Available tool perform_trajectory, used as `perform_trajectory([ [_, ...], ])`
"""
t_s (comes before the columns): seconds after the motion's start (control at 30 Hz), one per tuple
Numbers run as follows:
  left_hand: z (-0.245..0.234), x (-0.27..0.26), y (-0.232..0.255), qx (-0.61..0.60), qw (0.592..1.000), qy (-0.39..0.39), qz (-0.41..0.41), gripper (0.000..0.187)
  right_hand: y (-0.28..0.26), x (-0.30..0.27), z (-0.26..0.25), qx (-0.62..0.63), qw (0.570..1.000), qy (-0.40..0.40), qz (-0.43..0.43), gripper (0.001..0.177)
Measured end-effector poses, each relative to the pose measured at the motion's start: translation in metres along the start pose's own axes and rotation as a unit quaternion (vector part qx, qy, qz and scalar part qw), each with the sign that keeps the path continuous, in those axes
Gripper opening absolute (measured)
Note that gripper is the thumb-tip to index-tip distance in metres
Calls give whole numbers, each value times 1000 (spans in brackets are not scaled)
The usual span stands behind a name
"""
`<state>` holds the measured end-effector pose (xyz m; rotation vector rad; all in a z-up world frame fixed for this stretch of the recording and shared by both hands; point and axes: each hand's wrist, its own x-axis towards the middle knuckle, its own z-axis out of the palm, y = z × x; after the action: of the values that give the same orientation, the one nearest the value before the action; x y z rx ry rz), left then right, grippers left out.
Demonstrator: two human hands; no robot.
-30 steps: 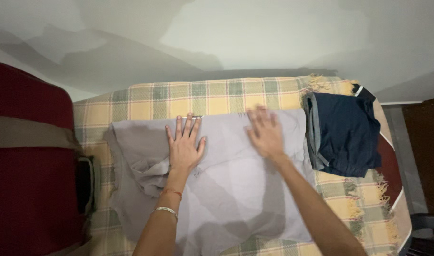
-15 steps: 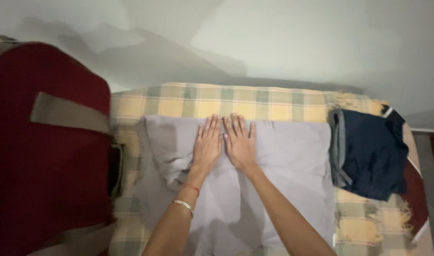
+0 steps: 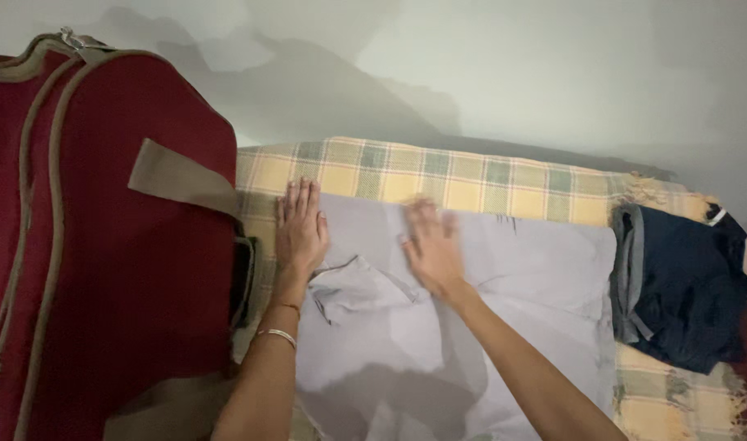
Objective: The person picks up clothing items from a chair, spreads a shirt out on a bed, folds it neatly, and places it into a bag.
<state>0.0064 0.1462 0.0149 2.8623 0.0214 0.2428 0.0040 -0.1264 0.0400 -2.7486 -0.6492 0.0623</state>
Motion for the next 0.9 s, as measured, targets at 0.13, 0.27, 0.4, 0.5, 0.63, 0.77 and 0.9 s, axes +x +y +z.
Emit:
perform_trajectory([
  [0.13, -3, -6, -7, -60, 998, 2, -4, 64, -48, 39, 30, -40, 957, -58, -282, 63],
  [0.27, -4, -6, -15, -254, 963, 56, -65, 69, -59, 85, 39, -15, 935, -55, -350, 62],
  [0.4, -4, -7, -15, -273, 957, 83, -53, 64, -65, 115, 36, -11, 950, -66, -305, 63],
  [0.5, -4, -4, -16, -267, 959, 83, -41, 69, -76, 123, 42, -34, 962, -49, -267, 64],
  [0.63, 0, 2, -19, -252, 964, 47, -69, 64, -93, 104, 62, -86, 947, 6, -311, 66],
  [0.77, 9, 3, -30, -291, 954, 11, -66, 64, -106, 55, 68, -139, 939, -100, -298, 67],
  [0.9, 25, 5, -38, -266, 961, -9, -75, 65, -125, 7, 64, 24, 940, -108, -322, 66],
])
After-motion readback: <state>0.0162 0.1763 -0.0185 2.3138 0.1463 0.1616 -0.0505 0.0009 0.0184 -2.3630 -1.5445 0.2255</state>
